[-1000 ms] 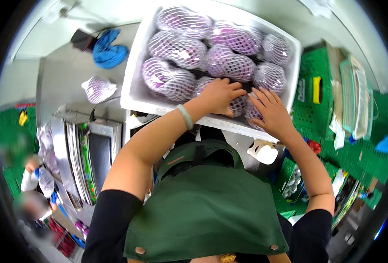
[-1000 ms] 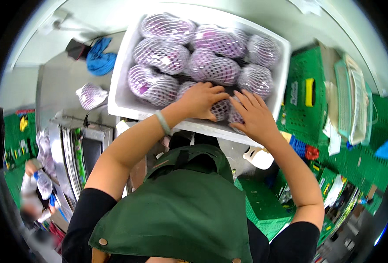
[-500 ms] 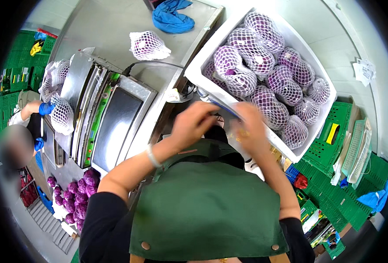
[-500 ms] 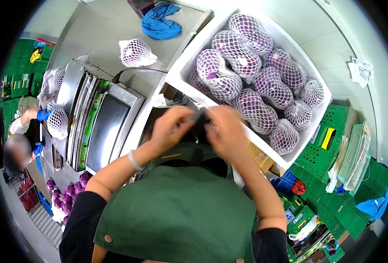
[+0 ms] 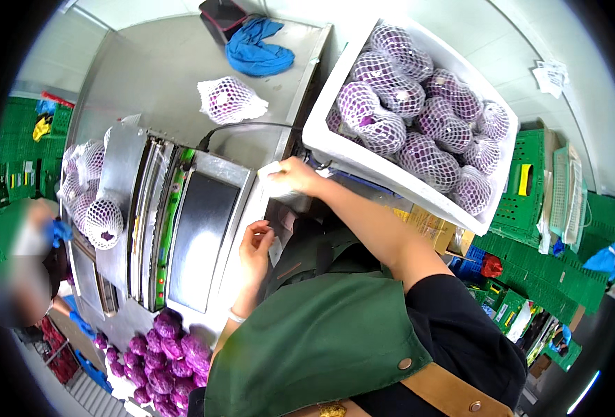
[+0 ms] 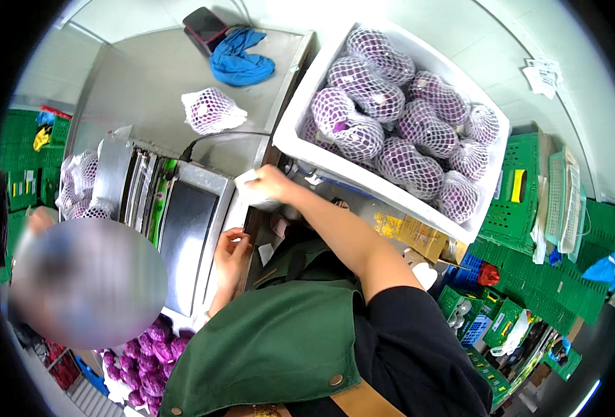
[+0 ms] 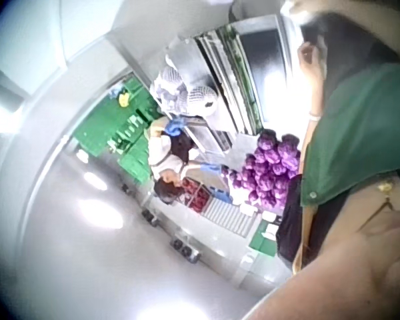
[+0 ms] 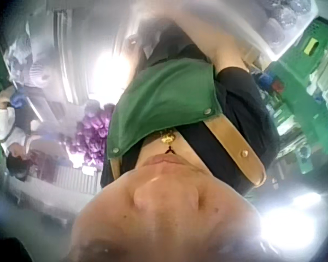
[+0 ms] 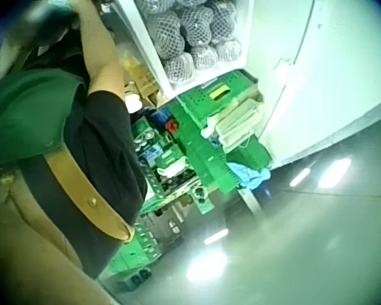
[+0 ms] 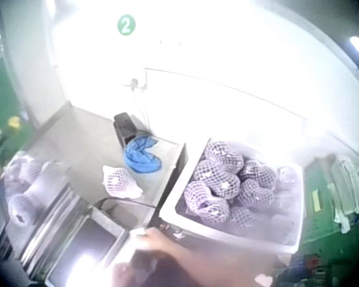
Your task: The person applies small paper labels to mesh bags of purple cabbages, then places the labeled bags into a white bin. The person also uses a plastic wrap machine to seal additional mesh bags and stacks them in the bin.
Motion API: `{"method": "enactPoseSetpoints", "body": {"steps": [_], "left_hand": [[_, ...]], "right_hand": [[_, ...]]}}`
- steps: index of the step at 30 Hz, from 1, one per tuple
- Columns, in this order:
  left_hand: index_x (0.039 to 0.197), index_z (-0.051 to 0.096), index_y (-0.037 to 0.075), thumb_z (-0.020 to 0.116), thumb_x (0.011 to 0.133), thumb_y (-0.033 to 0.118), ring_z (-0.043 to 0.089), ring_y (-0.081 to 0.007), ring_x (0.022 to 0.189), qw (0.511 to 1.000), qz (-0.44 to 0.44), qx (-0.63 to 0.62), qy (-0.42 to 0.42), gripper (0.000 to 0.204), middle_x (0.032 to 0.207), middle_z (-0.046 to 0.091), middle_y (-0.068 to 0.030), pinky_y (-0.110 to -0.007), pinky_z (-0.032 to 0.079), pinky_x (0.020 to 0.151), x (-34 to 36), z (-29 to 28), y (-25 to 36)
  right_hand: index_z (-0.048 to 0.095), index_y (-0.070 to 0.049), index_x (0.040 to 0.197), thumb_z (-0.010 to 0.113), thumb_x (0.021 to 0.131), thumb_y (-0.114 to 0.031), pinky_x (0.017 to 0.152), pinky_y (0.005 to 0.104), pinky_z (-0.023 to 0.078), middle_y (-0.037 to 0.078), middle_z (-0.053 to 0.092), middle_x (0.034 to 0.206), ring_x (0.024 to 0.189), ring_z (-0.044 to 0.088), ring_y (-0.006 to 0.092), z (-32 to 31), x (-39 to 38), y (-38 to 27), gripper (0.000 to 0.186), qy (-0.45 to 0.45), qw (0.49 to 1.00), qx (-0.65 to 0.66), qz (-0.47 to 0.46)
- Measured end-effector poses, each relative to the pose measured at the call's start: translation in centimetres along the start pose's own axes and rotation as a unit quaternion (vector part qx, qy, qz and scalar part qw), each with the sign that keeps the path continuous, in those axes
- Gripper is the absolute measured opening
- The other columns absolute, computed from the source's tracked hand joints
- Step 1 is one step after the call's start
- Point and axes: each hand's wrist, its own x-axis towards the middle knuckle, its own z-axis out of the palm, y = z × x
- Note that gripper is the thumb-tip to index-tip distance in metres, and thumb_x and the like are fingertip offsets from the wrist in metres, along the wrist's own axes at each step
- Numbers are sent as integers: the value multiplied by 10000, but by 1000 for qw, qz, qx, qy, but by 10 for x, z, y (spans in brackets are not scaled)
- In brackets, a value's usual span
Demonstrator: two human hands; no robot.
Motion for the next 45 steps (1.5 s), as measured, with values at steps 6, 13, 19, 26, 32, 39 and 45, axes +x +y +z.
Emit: {"method": "enactPoseSetpoints", "body": {"steps": [6, 13, 19, 26, 32, 39, 45], "left_hand": [[1375, 486, -1, 754, 858, 120, 562, -162, 1129, 969, 210, -44, -124, 595, 1217, 601, -106, -324, 452, 975, 11, 42, 132], [718, 604, -26, 715, 903, 118, 472, -34, 659, 978, 197, -53, -32, 260, 707, 583, 18, -238, 379, 549, -3, 158, 176], [789, 700, -87, 732, 810, 8, 631, -137, 688, 962, 260, -85, 2, 103, 815, 709, -126, -257, 442, 579, -38, 246, 215], [720, 672, -82, 792, 687, -9, 637, -162, 608, 955, 286, -83, 2, 145, 734, 704, -150, -256, 456, 562, -68, 319, 247], [890, 712, -66, 779, 750, -8, 607, -89, 660, 968, 108, -211, 83, 166, 772, 699, -62, -227, 455, 612, -69, 355, 233], [913, 713, -48, 731, 814, -7, 617, -83, 677, 963, 85, -209, 147, 109, 781, 696, -43, -232, 477, 640, -47, 360, 223], [994, 719, -60, 733, 836, 3, 661, -98, 745, 960, 115, -217, 137, 170, 867, 732, -70, -244, 516, 696, -35, 359, 216]], "right_hand": [[664, -5, 875, 705, 871, -167, 679, 373, 487, 104, 638, 838, 779, 606, 295, -35, -119, -169, 167, 87, 928, -192, -307], [663, 21, 914, 701, 877, -45, 645, 305, 472, 76, 627, 840, 726, 598, 185, -163, -194, -207, 85, 83, 925, -170, -329], [691, 7, 1043, 768, 844, -137, 630, 260, 464, 50, 690, 867, 714, 599, 104, -401, -204, -241, 258, 303, 933, -71, -180], [631, 11, 1041, 810, 784, -130, 609, 300, 377, 5, 503, 743, 680, 434, 105, -533, -125, -181, 344, -21, 920, -384, -70], [673, -44, 1071, 774, 780, -201, 810, 410, 493, 137, 686, 1002, 946, 646, 305, -537, -94, -161, 346, -33, 840, -531, -107], [594, -78, 1180, 714, 856, -226, 878, 438, 523, 129, 646, 1183, 1071, 637, 300, -514, -111, -162, 375, 150, 834, -527, -65], [488, -41, 1386, 758, 849, -273, 1118, 452, 370, 207, 437, 1458, 1339, 446, 359, -453, -148, -135, 644, 112, 858, -444, -234]]}}
